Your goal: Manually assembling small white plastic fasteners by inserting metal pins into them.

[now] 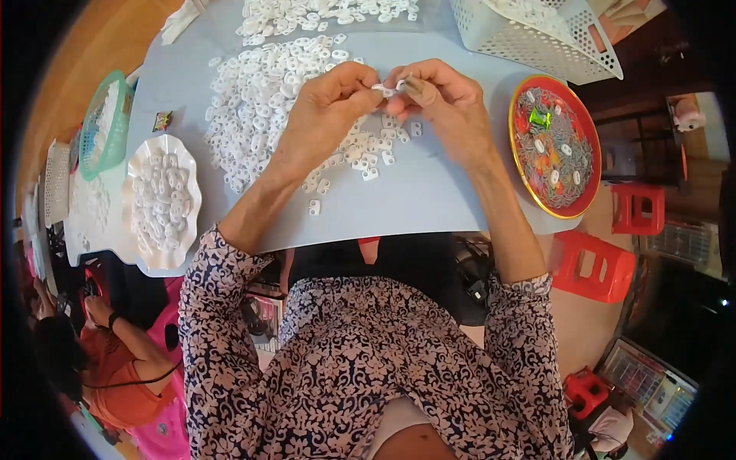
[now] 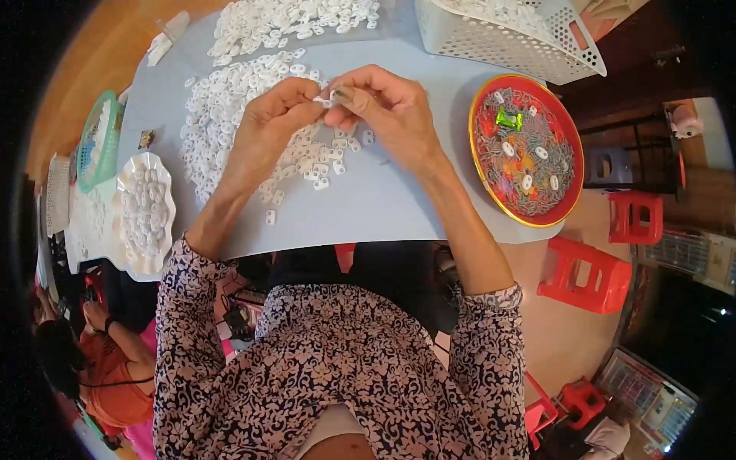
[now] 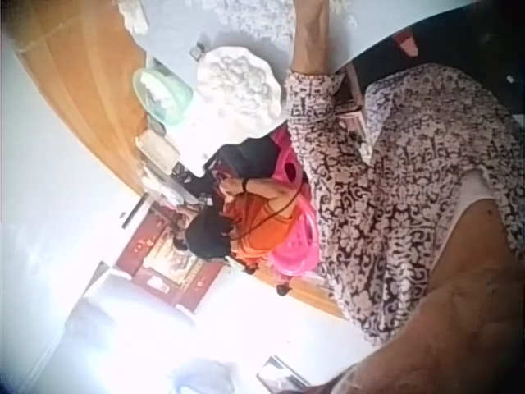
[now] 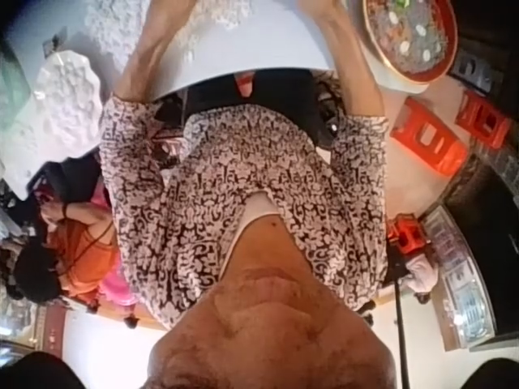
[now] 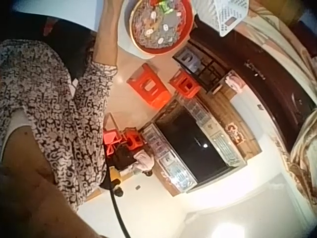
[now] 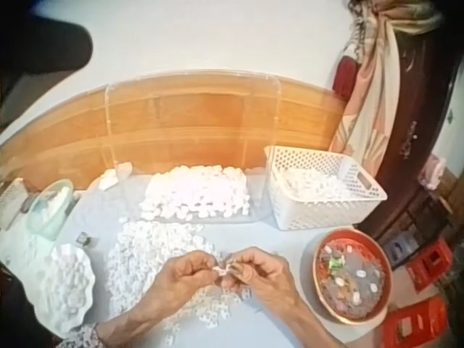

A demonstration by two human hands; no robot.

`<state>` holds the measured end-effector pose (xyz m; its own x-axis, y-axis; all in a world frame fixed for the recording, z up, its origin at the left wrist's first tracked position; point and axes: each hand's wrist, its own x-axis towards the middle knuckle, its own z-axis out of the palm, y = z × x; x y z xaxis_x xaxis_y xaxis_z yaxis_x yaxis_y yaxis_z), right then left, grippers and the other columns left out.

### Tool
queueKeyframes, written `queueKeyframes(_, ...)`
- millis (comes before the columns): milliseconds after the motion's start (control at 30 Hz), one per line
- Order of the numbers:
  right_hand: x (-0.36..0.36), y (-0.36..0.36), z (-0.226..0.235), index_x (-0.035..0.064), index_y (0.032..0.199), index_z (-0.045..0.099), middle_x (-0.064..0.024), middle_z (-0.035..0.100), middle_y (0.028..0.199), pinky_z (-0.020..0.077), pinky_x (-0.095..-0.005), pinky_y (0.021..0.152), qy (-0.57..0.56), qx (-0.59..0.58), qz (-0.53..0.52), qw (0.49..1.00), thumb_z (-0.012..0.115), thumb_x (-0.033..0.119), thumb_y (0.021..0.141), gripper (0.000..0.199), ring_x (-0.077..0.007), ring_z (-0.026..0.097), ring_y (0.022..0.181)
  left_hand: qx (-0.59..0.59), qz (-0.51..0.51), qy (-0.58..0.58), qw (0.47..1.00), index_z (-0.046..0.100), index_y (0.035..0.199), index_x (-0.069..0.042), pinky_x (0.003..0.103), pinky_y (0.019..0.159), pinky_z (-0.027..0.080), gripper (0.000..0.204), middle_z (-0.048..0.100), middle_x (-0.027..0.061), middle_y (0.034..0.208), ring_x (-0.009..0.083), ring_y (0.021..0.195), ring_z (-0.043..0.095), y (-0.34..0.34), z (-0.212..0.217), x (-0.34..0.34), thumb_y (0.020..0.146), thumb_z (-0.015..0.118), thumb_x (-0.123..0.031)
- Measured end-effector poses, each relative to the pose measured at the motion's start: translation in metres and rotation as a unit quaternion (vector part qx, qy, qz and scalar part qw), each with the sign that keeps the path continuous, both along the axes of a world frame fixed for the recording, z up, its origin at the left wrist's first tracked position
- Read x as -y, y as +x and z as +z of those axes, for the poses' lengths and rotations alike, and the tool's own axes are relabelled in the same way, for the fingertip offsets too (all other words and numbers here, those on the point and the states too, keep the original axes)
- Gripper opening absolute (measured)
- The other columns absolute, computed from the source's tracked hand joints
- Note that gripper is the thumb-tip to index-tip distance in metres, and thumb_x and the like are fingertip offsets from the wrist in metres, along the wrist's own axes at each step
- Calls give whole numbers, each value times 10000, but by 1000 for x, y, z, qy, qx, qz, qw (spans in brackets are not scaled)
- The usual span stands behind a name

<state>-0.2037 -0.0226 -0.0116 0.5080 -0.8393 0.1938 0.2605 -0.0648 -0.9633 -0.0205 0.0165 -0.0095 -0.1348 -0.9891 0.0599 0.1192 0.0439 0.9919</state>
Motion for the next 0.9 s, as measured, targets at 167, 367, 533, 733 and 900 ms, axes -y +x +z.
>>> queueKeyframes(167,1,-2,1,19,1012,602,-93,618,989,502,-263,666,14,12,9,1000,575,172,924,178,-121,606,767,15,21,-40,999,586,1004,5,189,680,421,140,585,-6,791,47,749,525,-2,-1,-1,871,580,-40)
queueKeyframes(367,2,-2,-3,1,1008,600,-81,622,940,494,-266,689,19,33,18,999,579,154,921,178,-119,592,782,14,22,-48,998,602,1025,-15,187,670,419,157,575,-17,779,41,744,523,0,1,-3,871,582,-36)
queueKeyframes(533,-3,2,0,-14,1012,644,-67,642,838,490,-238,667,15,14,-24,999,616,82,884,162,-120,599,735,11,19,-33,999,622,1021,-27,194,668,421,155,579,-16,765,53,737,533,0,1,-3,874,585,-58)
queueKeyframes(733,-1,2,-3,-5,1032,651,-62,675,835,524,-204,638,-79,-60,-52,994,630,76,873,180,-95,632,714,-5,43,-13,999,617,1019,-26,207,675,430,164,593,-6,779,78,722,538,2,2,-1,883,590,-114)
queueKeyframes(900,-7,7,3,-13,1049,623,-66,670,850,530,-207,649,-58,-50,-66,995,628,38,864,192,-97,636,719,-37,53,-27,998,576,1018,-19,219,691,442,155,599,9,823,90,726,545,4,1,2,884,584,-96)
